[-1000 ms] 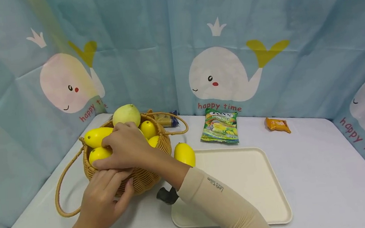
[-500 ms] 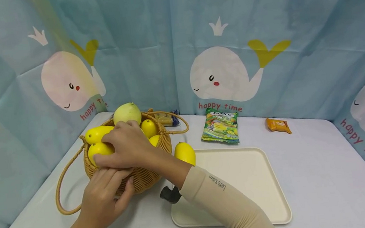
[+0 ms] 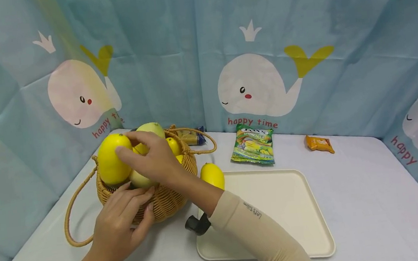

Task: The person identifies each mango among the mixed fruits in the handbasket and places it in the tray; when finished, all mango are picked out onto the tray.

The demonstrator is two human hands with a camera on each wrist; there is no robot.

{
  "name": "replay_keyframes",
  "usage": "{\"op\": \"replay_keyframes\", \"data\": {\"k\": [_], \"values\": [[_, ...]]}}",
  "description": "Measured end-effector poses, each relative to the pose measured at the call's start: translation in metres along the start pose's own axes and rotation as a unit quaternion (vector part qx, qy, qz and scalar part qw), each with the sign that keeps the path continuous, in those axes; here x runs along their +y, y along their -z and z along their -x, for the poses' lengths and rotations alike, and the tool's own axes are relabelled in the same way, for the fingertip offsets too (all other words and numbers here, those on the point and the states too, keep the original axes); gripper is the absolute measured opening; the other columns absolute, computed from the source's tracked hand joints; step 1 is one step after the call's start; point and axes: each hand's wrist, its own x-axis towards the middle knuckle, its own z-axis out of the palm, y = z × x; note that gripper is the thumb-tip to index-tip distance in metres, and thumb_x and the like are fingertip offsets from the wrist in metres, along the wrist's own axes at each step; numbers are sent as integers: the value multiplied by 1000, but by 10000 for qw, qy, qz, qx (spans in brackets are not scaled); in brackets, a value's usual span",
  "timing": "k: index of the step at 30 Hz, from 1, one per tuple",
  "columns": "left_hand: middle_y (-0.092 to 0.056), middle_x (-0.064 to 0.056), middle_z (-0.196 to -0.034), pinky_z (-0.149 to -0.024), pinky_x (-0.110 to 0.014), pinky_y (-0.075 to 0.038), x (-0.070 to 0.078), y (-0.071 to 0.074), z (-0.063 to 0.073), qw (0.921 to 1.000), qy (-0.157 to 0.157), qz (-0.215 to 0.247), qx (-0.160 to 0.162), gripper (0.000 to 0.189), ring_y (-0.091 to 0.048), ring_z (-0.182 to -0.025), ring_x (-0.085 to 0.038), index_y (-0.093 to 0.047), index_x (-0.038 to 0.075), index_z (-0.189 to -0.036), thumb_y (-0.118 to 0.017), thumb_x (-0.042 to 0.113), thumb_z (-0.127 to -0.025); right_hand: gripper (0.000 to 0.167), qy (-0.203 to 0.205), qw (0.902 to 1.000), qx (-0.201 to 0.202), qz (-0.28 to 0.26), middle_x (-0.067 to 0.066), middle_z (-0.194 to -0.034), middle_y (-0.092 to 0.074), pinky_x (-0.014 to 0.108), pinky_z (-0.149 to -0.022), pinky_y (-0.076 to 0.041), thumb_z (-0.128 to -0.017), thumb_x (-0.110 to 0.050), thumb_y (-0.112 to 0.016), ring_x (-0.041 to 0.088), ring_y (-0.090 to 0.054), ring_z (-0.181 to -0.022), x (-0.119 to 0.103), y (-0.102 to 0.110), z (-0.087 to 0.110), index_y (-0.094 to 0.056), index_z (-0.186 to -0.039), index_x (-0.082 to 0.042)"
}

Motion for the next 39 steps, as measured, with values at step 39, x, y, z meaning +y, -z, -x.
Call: {"op": "replay_keyframes", "data": {"k": [39], "values": [[-69,-7,-98,-95,-44,-46,0,2,2,10000,4,-10,-78,32,-63,-87,-29,-74,2,-106,-50,24,-99,70,748,9936,-375,-753,9,-138,-48,43,-98,-50,-88,-10,-72,25,-57,-116,3,49,43,-30,-144,-4]]}}
